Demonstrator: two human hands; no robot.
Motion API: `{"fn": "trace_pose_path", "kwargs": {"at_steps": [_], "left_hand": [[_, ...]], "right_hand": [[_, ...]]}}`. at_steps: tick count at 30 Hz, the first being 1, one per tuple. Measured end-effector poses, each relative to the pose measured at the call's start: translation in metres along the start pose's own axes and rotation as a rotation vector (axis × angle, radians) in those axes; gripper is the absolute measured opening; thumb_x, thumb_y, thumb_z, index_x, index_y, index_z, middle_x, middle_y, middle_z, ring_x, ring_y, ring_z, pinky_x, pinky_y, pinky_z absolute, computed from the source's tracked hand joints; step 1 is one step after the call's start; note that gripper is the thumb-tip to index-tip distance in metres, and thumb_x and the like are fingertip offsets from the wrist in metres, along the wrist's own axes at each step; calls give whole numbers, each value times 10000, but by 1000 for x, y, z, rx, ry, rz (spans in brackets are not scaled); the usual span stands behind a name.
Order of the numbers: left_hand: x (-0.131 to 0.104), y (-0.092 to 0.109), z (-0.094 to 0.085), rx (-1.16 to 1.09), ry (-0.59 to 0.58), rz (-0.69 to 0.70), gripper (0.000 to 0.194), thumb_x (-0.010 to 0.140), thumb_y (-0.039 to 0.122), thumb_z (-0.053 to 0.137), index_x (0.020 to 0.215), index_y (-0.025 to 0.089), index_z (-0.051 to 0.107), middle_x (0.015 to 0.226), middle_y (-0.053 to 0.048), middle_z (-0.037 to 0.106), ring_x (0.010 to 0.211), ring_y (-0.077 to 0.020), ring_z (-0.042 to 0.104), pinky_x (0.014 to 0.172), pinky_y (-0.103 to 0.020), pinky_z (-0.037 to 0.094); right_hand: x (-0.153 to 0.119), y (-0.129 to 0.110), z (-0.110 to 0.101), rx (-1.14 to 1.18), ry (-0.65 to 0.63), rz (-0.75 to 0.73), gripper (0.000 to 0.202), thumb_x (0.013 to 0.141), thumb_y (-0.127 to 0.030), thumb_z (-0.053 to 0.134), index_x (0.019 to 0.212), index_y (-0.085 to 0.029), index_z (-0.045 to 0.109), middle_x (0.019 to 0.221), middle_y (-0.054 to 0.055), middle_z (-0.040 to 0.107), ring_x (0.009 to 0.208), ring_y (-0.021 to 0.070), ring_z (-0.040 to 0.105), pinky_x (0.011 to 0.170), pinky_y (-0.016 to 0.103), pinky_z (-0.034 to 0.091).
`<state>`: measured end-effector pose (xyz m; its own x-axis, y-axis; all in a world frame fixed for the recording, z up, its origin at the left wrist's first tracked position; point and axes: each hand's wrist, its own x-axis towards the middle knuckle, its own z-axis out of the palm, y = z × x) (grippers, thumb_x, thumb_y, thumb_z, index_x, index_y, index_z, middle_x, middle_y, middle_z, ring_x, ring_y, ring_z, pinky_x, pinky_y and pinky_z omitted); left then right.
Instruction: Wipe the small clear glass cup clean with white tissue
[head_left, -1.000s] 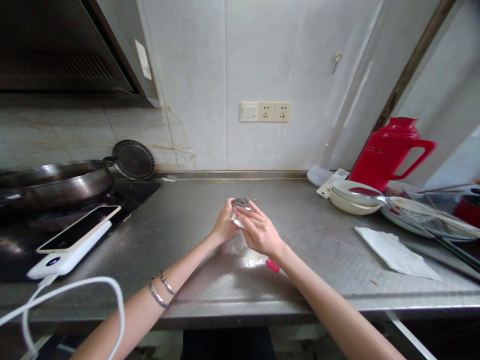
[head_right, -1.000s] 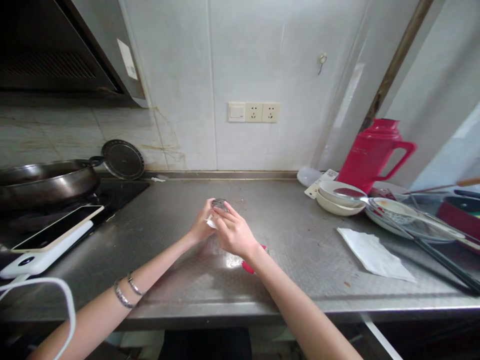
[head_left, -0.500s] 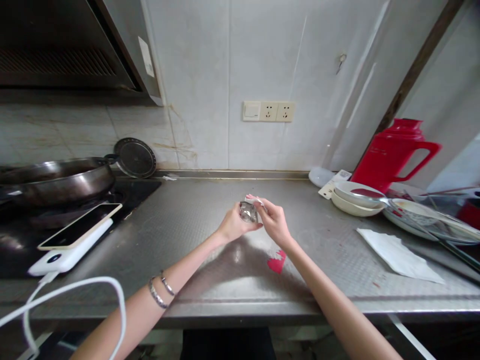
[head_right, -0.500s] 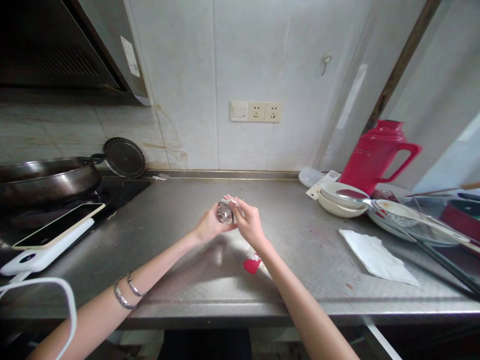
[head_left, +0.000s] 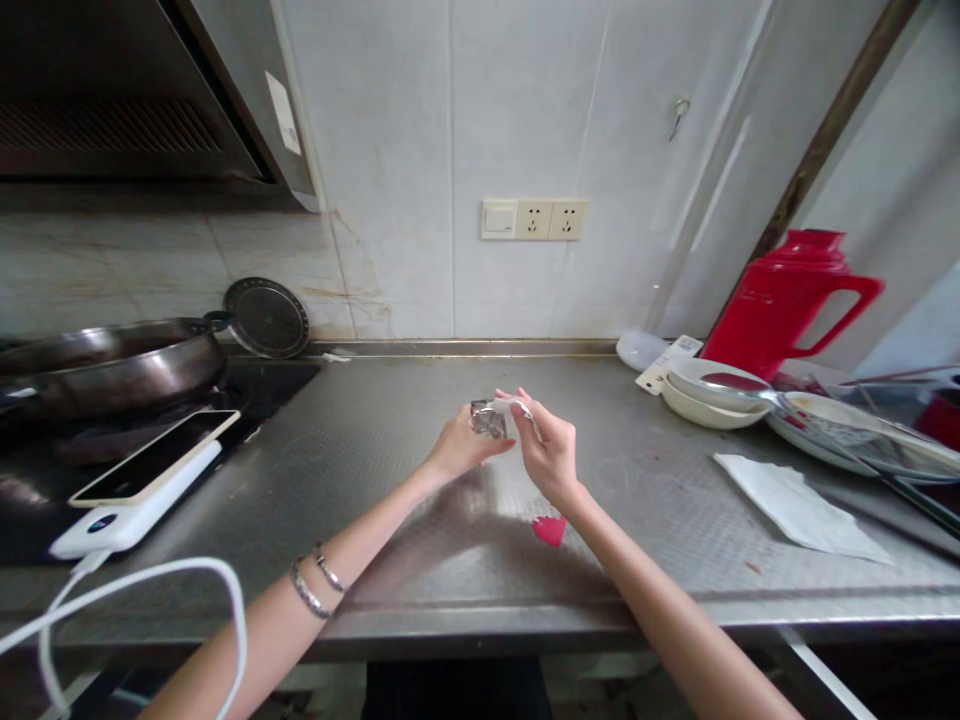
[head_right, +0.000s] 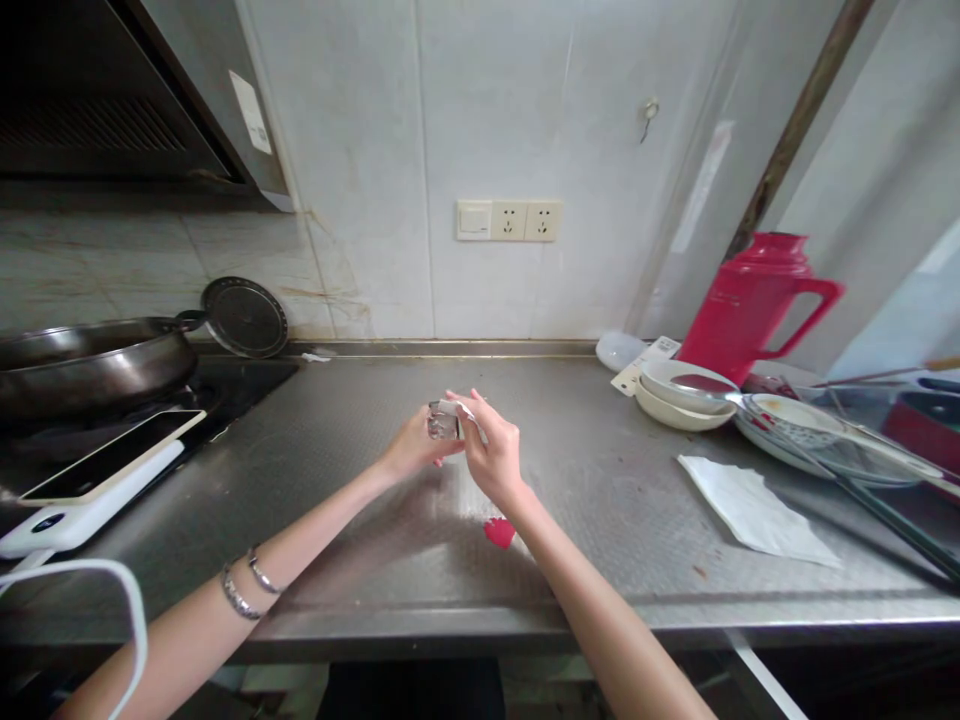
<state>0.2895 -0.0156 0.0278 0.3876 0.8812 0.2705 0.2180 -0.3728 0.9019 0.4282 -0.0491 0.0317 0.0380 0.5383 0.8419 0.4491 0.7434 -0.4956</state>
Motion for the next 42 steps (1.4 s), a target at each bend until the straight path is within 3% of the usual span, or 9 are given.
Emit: {"fn": "trace_pose_path", "kwargs": {"at_steps": [3,8,11,22,27,30,35,38,42], "left_hand": [[-3,-2,3,29,40,-4,446,584,327,775,980,157,660,776,-30,687,674,-163,621,554,-229,481],[-8,2,3,107,82,7,631,569,347,796,1143,164,605,980,-88,703,864,-228,659,689,-272,508],[-8,6,1,174,58,42,613,603,338,764,1176,195,598,982,-61,709,859,-219,660,705,-273,505],[-2,-9,-5,246,-16,32,235,690,325,660,845,149,677,636,-3,644,523,-131,588,429,-192,412],[6,-25,-12,92,52,-20,352,644,249,693,965,135,606,715,-10,641,466,-105,563,365,-184,410],[9,-19,-14,40,-8,-41,305,664,295,705,913,144,617,608,26,581,433,-92,524,366,-189,418],[6,-13,-8,-100,56,-60,562,602,383,788,1034,143,522,754,-10,627,566,-112,569,447,-209,462],[3,-18,-4,-48,103,34,716,539,355,835,1113,155,457,999,-87,647,818,-174,635,691,-288,527],[0,-22,-4,212,70,115,887,511,367,845,1239,169,380,1136,-135,612,1022,-268,605,890,-403,471]], "right_hand": [[4,9,3,-21,28,-8,284,935,-286,426,1086,-239,661,1126,25,689,1101,217,621,1053,434,421],[5,17,1,29,-238,29,297,935,-281,420,1118,-236,649,1161,47,672,1130,217,602,1008,399,465],[3,16,-1,29,-279,-37,315,936,-227,394,1150,-244,625,1194,42,655,1161,203,580,1044,407,433],[-4,14,-5,-74,-406,-365,408,906,-88,361,1255,-209,534,1247,88,616,1249,193,499,1071,446,410],[-9,5,-2,-42,-455,-424,375,905,-95,388,1223,-202,558,1153,90,668,1209,187,538,1039,399,446],[-8,3,-1,37,-308,-314,328,927,-152,389,1173,-222,595,1154,74,669,1167,187,571,1021,370,444],[2,13,-2,-9,122,211,329,939,-390,413,1017,-188,660,884,35,709,776,168,640,696,262,488],[7,23,3,-52,112,356,440,901,-500,421,744,-150,634,570,-18,549,533,119,456,511,229,346],[6,30,19,89,21,443,478,846,-556,444,590,-158,517,526,-29,447,522,104,369,482,221,270]]}}
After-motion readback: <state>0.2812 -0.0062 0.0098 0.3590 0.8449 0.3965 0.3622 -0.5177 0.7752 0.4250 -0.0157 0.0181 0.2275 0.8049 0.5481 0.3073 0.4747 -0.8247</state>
